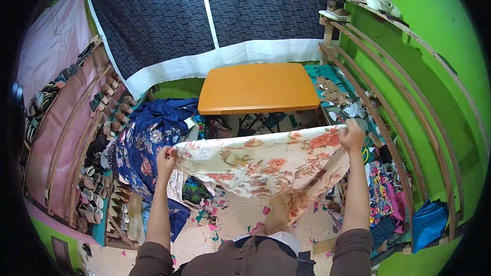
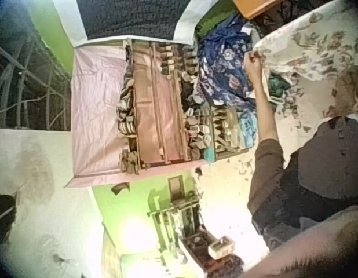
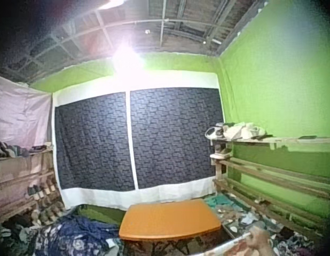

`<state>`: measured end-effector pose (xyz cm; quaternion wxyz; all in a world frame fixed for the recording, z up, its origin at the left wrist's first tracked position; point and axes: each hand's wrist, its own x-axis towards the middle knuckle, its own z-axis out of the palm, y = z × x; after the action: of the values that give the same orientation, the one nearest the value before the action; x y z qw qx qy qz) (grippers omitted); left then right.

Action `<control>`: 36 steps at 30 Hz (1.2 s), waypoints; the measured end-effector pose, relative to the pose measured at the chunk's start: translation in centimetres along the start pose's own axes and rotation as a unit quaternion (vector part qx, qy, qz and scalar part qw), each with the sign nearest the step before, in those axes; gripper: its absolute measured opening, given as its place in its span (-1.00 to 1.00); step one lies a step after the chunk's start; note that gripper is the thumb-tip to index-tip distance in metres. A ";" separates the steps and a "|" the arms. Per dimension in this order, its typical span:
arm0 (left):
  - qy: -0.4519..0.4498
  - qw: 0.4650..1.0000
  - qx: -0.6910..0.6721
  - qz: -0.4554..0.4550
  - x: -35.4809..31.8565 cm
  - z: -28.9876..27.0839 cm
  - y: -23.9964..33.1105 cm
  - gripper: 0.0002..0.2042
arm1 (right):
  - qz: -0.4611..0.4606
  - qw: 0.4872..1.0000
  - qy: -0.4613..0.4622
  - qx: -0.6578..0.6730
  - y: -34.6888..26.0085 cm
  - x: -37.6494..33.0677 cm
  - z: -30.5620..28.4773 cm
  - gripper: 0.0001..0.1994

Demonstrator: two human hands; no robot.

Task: Folding and organizing pieces of fabric.

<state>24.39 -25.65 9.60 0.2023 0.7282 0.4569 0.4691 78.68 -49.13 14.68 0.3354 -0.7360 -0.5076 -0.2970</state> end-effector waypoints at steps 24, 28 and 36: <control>-0.395 0.666 -0.575 -0.264 3.5 15.7 23.7 -0.70 | -0.005 0.818 -0.423 0.389 -16.6 7.4 0.5 -0.57; -0.467 0.795 -0.369 -0.111 2.4 14.7 25.4 -0.73 | 0.022 0.799 -0.409 0.441 -14.2 6.5 2.3 -0.60; -0.221 0.943 0.085 0.235 0.2 12.4 21.2 -0.36 | -0.018 0.779 -0.382 0.497 -13.3 6.8 1.5 -0.64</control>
<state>45.32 -34.41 19.13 0.1196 0.9147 0.2553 0.2897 68.32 -40.78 21.61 0.4278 -0.5108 -0.6846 0.2957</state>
